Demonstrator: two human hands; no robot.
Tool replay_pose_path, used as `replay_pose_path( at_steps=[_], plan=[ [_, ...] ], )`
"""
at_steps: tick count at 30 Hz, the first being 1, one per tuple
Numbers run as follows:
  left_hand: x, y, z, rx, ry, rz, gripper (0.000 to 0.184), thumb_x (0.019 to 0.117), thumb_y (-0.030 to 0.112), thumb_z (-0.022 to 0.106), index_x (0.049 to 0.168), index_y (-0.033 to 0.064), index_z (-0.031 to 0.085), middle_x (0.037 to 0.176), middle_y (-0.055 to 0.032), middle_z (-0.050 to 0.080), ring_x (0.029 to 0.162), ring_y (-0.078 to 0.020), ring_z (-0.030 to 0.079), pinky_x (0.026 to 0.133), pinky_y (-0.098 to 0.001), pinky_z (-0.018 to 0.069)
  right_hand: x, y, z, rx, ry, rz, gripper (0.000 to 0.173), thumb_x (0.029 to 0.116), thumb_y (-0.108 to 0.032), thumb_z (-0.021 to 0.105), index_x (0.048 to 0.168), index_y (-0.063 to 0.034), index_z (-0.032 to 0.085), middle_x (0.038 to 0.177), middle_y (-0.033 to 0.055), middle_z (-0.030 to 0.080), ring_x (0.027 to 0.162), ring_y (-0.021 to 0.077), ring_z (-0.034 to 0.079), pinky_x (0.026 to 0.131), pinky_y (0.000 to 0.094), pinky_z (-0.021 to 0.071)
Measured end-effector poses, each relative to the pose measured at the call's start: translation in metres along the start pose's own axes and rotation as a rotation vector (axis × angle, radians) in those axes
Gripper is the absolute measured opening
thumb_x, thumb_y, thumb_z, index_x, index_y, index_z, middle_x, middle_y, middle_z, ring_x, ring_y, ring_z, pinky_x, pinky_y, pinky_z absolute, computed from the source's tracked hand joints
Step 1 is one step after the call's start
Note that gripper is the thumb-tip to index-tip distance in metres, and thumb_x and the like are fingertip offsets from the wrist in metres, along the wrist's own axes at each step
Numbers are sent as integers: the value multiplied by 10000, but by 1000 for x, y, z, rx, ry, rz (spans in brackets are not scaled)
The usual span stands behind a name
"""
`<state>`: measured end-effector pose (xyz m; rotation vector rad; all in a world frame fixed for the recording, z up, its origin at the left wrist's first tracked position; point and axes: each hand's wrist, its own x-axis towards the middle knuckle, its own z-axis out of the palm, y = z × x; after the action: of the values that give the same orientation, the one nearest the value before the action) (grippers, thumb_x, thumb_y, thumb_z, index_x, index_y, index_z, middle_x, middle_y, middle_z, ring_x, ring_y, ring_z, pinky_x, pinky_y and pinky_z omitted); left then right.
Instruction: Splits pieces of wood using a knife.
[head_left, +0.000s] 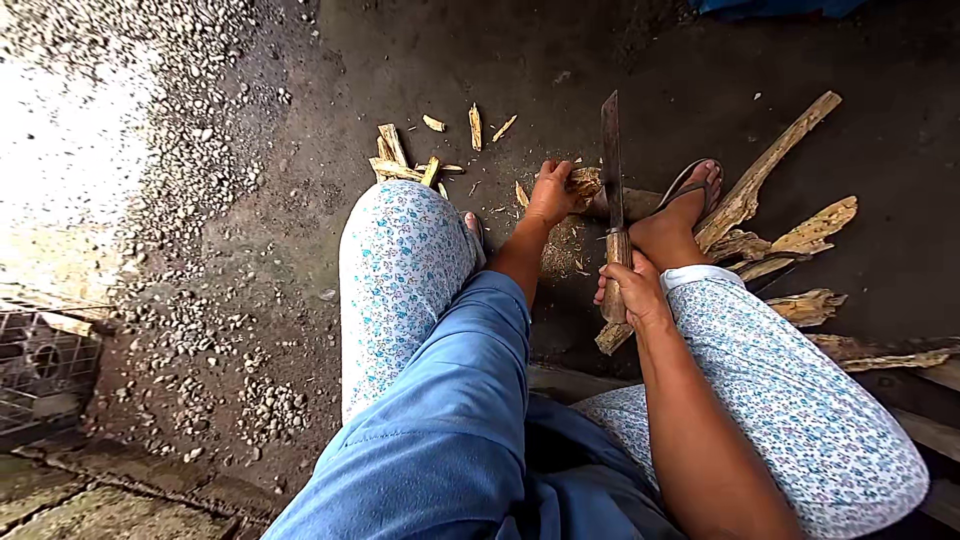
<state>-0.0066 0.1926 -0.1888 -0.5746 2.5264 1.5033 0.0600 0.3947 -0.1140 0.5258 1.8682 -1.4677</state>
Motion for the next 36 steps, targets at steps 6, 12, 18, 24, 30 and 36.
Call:
replay_pose_path(
  at_steps=[6, 12, 18, 24, 30, 36],
  plan=[
    [-4, -2, 4, -143, 132, -71, 407, 924, 129, 769, 1287, 1, 639, 1270, -210, 667, 1193, -330, 654, 1061, -500, 513, -6, 1, 4, 13, 0, -156, 307, 972, -43, 578, 1263, -30, 479, 683, 69, 578, 490, 176, 610, 507, 333, 593],
    [-2, -1, 5, -230, 133, -99, 362, 996, 145, 687, 1331, 14, 636, 1293, -214, 649, 1076, -310, 707, 967, -459, 587, -6, -4, 4, -171, 45, -484, 439, 951, -233, 617, 1337, -60, 500, 850, 47, 659, 656, 161, 681, 643, 361, 615],
    [-8, -6, 6, -197, 163, -81, 370, 1023, 121, 642, 1370, -4, 619, 1307, -258, 588, 1077, -314, 691, 968, -409, 587, -3, 3, 10, -551, 195, -471, 449, 1000, -268, 635, 1357, -23, 517, 915, 183, 668, 706, 306, 682, 690, 523, 573],
    [-8, -10, -1, -152, 175, -116, 346, 1011, 135, 662, 1330, 5, 643, 1291, -226, 626, 1080, -297, 692, 982, -419, 574, 4, -5, 13, -782, 178, -321, 482, 1030, -311, 637, 1363, 3, 484, 993, 262, 666, 864, 415, 695, 798, 607, 544],
    [-8, -8, -9, -17, 189, -117, 300, 997, 172, 678, 1258, 25, 689, 1248, -173, 692, 1156, -311, 675, 1054, -496, 513, -3, -2, 7, -341, 16, -348, 356, 1043, -260, 606, 1308, -41, 514, 738, 74, 624, 564, 177, 650, 587, 367, 604],
    [-5, 14, 7, 11, 138, -35, 265, 994, 192, 684, 1184, 9, 710, 1191, -187, 691, 1141, -335, 668, 1026, -532, 518, -19, -13, 3, -408, 280, -752, 458, 974, -296, 647, 1304, 3, 541, 947, 116, 681, 713, 187, 695, 674, 403, 614]
  ],
)
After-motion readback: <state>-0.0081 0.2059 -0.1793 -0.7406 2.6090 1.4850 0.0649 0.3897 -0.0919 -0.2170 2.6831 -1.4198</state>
